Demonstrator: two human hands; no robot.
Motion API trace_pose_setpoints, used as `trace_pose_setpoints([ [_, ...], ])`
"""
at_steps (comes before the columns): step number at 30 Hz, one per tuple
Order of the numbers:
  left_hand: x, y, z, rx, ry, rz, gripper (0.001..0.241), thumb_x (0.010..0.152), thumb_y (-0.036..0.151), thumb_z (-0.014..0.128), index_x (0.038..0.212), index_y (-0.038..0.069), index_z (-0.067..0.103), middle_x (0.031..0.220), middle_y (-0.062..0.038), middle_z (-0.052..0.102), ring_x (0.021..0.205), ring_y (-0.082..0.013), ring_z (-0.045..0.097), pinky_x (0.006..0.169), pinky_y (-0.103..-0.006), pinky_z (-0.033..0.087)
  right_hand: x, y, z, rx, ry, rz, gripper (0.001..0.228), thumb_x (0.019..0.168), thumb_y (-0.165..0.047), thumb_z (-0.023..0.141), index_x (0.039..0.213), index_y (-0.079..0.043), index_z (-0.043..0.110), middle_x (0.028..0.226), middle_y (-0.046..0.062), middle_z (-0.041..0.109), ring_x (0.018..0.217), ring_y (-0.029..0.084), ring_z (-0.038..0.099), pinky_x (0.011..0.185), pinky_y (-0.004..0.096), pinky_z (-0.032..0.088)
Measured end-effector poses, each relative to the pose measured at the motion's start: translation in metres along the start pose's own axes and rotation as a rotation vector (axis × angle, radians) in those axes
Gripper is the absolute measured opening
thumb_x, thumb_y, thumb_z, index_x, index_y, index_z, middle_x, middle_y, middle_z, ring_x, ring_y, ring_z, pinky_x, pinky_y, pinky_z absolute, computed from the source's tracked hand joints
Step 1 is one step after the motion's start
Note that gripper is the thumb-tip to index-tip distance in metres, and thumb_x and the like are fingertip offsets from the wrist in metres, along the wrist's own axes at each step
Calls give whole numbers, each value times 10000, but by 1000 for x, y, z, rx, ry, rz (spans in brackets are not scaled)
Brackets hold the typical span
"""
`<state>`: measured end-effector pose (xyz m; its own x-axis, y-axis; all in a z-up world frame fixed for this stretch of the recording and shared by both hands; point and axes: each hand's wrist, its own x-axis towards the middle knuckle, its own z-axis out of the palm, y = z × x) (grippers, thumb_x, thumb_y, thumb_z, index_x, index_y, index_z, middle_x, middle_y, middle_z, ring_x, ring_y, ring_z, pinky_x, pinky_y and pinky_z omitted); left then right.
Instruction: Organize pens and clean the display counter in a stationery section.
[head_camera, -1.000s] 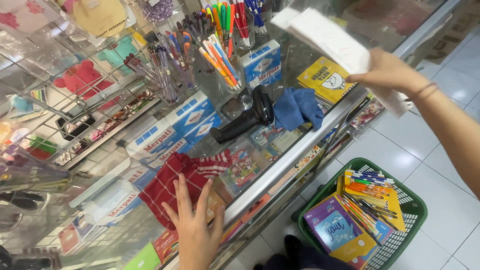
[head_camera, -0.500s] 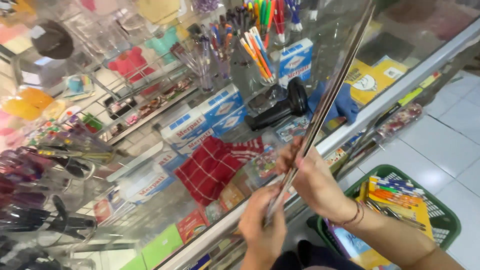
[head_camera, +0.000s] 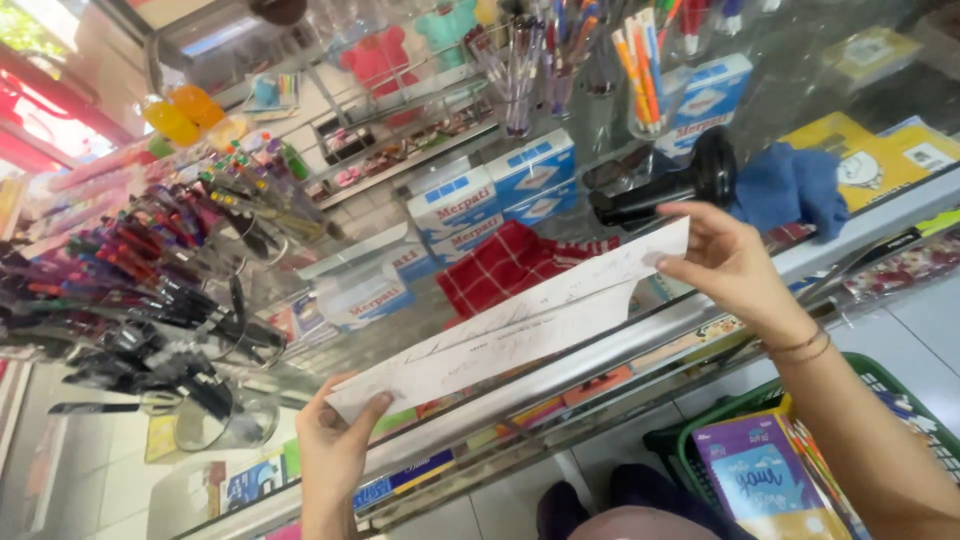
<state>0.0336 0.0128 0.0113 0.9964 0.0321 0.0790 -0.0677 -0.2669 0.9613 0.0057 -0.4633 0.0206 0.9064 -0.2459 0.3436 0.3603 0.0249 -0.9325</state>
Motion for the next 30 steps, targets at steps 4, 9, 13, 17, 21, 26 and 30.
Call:
trace_pose_setpoints([
  [4,-12,-10,11,-162,25,74,313,818,-61,752,1116,-29,662,970,-56,742,882,-116,679,786,-254,537,4,20,2,-130,-250,77,569,818,53,742,1344,-40,548,1148,60,710,1104,139,661,956,297,532],
  [9,-32,1,32,-165,76,190,635,803,-111,710,1367,9,442,1190,-90,574,1106,-137,594,914,-258,503,-2,35,8,-266,-294,152,440,846,-12,762,1217,-58,530,1092,51,672,1087,146,658,932,302,538],
  [13,-36,-17,36,-187,114,200,623,869,-110,669,1415,21,400,1241,-97,546,1165,-154,570,944,-272,497,-5,37,12,-269,-378,138,577,784,-17,795,1262,-73,476,1112,51,665,1122,143,641,950,307,514],
  [17,-45,2,42,-85,181,295,734,818,-127,664,1455,41,342,1258,-108,523,1184,-180,535,969,-284,469,-7,42,12,-335,-299,81,614,728,-5,843,1235,-60,501,1114,45,665,1112,150,663,980,322,536],
  [21,-50,-7,35,-60,191,359,801,784,-167,593,1504,48,317,1340,-126,469,1262,-202,481,1048,-291,408,-6,35,19,-271,-356,31,585,737,18,832,1223,-59,516,1126,41,651,1133,152,656,995,323,530],
  [26,-56,-9,22,35,227,375,775,808,-178,590,1512,42,352,1365,-140,457,1320,-212,443,1114,-291,335,-8,37,31,-154,-416,116,574,765,17,813,1238,-70,500,1115,31,639,1130,135,631,987,311,507],
  [30,-62,4,14,152,273,384,747,786,-152,648,1458,59,399,1325,-124,455,1263,-206,472,1012,-276,412,-9,28,43,-230,-466,107,448,804,-29,805,1168,-70,547,1144,23,642,1094,111,626,916,279,538],
])
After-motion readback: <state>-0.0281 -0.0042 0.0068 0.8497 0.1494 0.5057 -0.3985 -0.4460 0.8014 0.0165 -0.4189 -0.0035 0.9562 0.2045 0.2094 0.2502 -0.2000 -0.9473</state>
